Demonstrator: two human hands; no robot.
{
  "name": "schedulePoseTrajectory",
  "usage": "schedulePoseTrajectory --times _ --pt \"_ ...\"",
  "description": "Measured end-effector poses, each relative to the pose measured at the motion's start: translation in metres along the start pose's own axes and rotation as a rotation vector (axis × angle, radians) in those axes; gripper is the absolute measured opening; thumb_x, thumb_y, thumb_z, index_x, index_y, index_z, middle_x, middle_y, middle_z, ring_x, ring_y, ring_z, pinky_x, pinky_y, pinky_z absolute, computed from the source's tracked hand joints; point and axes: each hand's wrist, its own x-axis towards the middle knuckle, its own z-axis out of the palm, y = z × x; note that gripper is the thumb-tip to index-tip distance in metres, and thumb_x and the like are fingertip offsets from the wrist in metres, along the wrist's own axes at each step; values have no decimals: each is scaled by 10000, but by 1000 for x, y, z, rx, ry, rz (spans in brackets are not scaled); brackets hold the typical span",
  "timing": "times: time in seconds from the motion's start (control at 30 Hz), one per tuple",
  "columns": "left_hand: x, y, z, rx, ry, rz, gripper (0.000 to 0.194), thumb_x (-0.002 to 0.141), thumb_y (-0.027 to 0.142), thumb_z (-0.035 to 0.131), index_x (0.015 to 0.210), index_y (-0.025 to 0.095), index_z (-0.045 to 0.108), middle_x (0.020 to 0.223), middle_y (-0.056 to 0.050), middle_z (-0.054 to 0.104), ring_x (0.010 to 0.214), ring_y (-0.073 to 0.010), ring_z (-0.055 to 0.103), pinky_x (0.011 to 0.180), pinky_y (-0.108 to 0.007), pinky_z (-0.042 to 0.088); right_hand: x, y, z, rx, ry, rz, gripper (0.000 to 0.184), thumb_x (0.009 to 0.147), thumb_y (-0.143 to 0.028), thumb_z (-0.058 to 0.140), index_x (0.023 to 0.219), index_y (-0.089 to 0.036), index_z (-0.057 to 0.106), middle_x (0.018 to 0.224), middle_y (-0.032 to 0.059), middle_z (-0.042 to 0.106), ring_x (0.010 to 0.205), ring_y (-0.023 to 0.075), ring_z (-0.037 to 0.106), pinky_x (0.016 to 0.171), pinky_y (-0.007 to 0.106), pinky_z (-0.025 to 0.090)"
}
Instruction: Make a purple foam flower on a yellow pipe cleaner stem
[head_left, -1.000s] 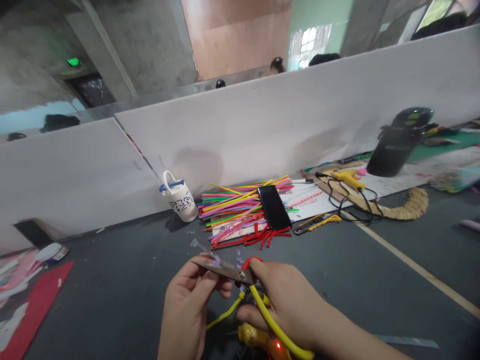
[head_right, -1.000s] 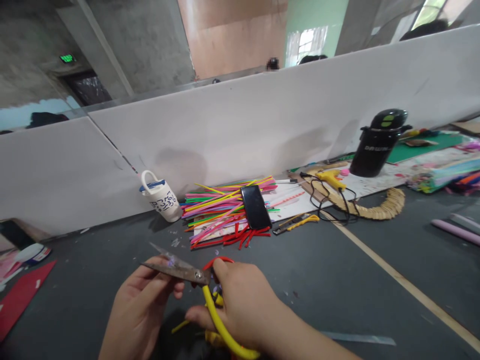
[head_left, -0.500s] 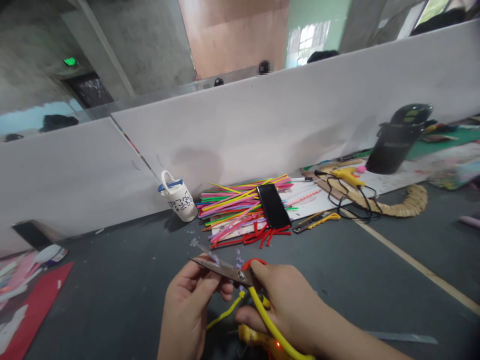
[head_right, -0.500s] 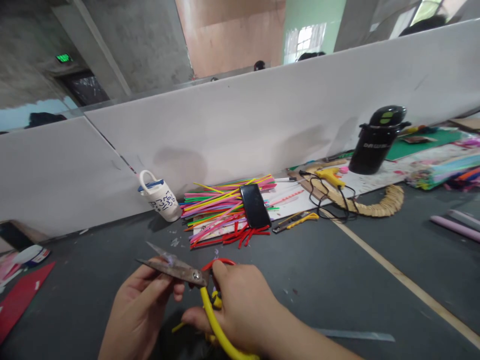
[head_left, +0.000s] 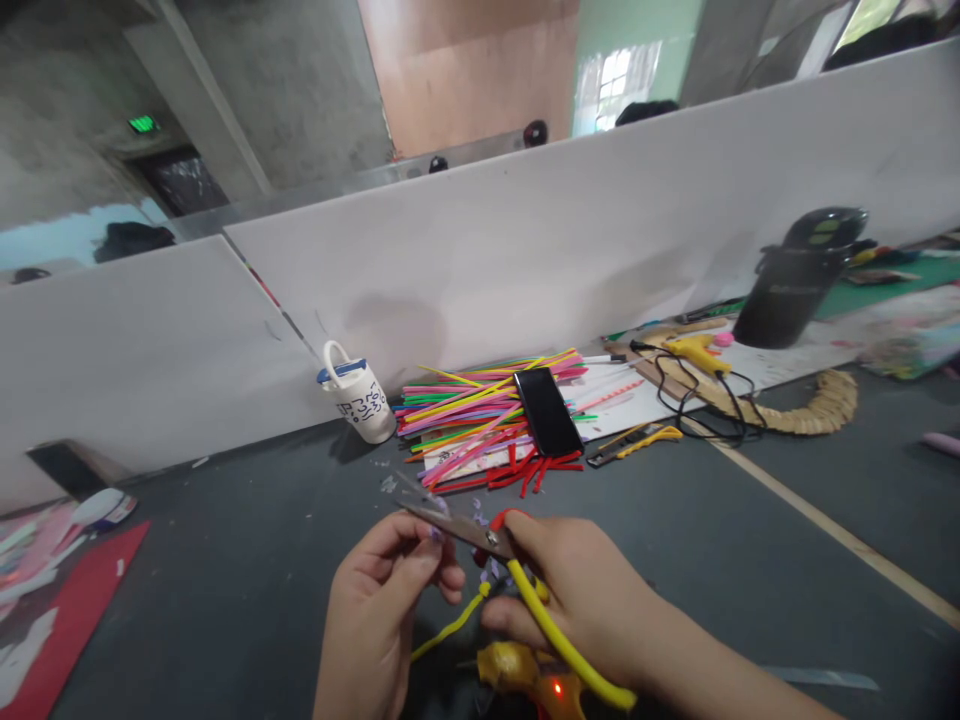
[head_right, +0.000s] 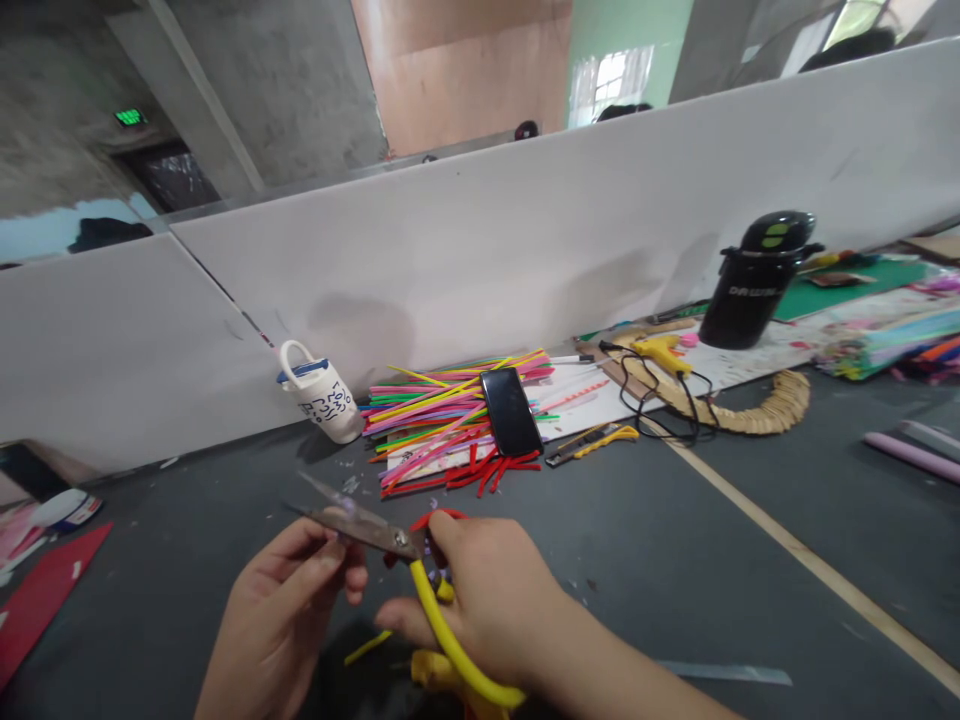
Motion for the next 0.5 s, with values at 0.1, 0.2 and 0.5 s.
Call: schedulePoseTrajectory --times 0.1,0.2,0.5 --pt "0 0 2 -37 17 15 116 619 197 797 697 167 717 605 9 682 490 -95 587 461 -164 472 -1 -1 0 -14 6 -20 503 646 -652 651 833 -194 557 745 47 669 607 198 569 502 236 217" --pt "0 0 2 -43 34 26 117 605 177 802 682 166 715 604 12 677 490 -99 589 471 -174 485 -1 -2 3 -9 7 -37 506 657 -656 639 838 -192 554 752 53 669 627 209 580 514 240 232" --pt "0 -1 1 -26 17 18 111 618 191 788 694 163 712 584 3 681 473 -101 584 464 -177 473 -5 -2 6 0 15 -8 504 652 -679 625 793 -201 551 674 19 636 537 157 493 484 231 189"
